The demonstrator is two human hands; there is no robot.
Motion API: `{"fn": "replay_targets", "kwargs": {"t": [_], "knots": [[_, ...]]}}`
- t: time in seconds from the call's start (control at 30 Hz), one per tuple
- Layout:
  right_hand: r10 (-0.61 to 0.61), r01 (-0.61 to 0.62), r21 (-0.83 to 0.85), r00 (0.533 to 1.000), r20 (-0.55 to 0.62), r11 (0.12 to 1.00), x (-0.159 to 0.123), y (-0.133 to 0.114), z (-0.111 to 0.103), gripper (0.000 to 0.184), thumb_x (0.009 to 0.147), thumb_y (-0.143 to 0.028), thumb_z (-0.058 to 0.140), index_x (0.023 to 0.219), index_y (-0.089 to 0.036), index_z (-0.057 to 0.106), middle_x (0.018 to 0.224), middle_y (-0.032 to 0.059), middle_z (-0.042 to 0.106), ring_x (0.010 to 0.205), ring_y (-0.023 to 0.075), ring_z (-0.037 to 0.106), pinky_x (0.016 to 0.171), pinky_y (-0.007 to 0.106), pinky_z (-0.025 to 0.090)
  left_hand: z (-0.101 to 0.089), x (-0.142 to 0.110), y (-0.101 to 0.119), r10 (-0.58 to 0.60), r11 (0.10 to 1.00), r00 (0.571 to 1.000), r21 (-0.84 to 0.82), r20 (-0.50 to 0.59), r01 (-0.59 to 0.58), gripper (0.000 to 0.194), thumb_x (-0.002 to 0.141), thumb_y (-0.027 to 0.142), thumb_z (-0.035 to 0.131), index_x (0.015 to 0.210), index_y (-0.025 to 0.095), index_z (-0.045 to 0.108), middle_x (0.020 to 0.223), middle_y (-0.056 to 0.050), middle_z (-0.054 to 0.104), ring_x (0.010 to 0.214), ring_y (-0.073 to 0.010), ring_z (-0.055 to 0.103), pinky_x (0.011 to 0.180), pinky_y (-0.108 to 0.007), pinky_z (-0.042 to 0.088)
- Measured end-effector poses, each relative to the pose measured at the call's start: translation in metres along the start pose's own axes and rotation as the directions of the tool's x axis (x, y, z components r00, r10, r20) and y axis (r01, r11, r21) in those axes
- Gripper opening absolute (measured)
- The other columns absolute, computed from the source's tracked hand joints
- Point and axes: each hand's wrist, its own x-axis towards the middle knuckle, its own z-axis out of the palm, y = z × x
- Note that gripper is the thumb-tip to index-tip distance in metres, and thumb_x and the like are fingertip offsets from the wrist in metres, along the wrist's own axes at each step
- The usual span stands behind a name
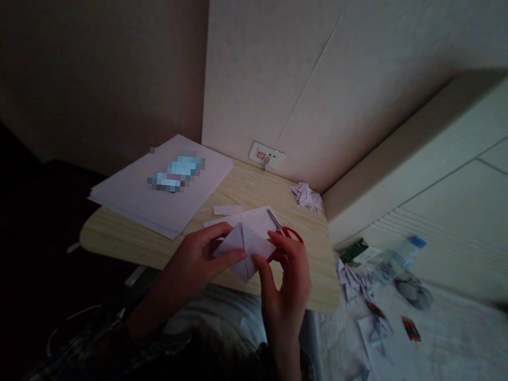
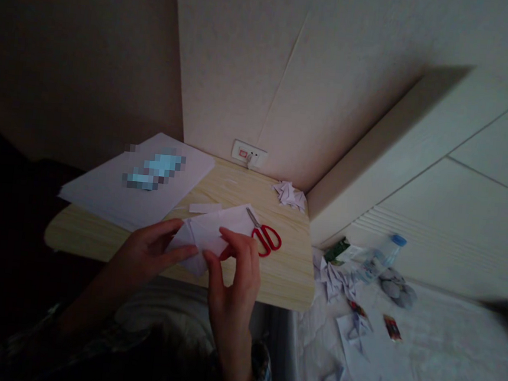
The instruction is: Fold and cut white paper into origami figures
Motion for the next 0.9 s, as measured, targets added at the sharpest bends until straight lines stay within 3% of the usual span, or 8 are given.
{"fn": "replay_targets", "kwargs": {"t": [0.17,0.57,0.9], "knots": [[-0.037,0.039,-0.026,0.994,0.103,0.999,0.001,-0.003,0.001,0.038,0.087,-0.014,0.063,0.122,-0.026,0.057,0.116,0.0074,0.059,0.099,0.0197,0.057,0.073,0.030,0.054,0.000,0.001,0.000,-0.065,0.990,0.997,-0.131,-0.047,0.059,0.023,0.068,0.021,0.075,0.087,0.019,0.062,0.081,0.002,0.074,0.076,-0.0163,0.069,0.067,-0.022,0.054],[-0.001,0.020,-0.078,0.972,0.236,0.997,0.000,0.004,0.004,0.063,0.086,-0.019,0.064,0.144,-0.028,0.039,0.132,0.0112,0.050,0.114,0.0235,0.054,0.087,0.037,0.056,0.001,0.001,0.008,-0.045,0.998,0.999,-0.051,-0.017,0.044,0.020,0.078,0.028,0.066,0.094,0.017,0.062,0.087,-0.002,0.077,0.074,-0.0167,0.070,0.069,-0.023,0.055],[-0.104,0.128,-0.073,0.959,0.264,0.989,0.004,0.000,-0.011,0.035,0.089,-0.022,0.064,0.124,-0.028,0.059,0.130,0.0091,0.052,0.123,0.0249,0.051,0.095,0.041,0.052,-0.002,-0.001,0.004,-0.159,0.979,0.983,-0.140,-0.092,0.145,0.037,0.070,0.033,0.075,0.102,0.014,0.071,0.081,-0.005,0.079,0.073,-0.0222,0.072,0.064,-0.026,0.056]]}}
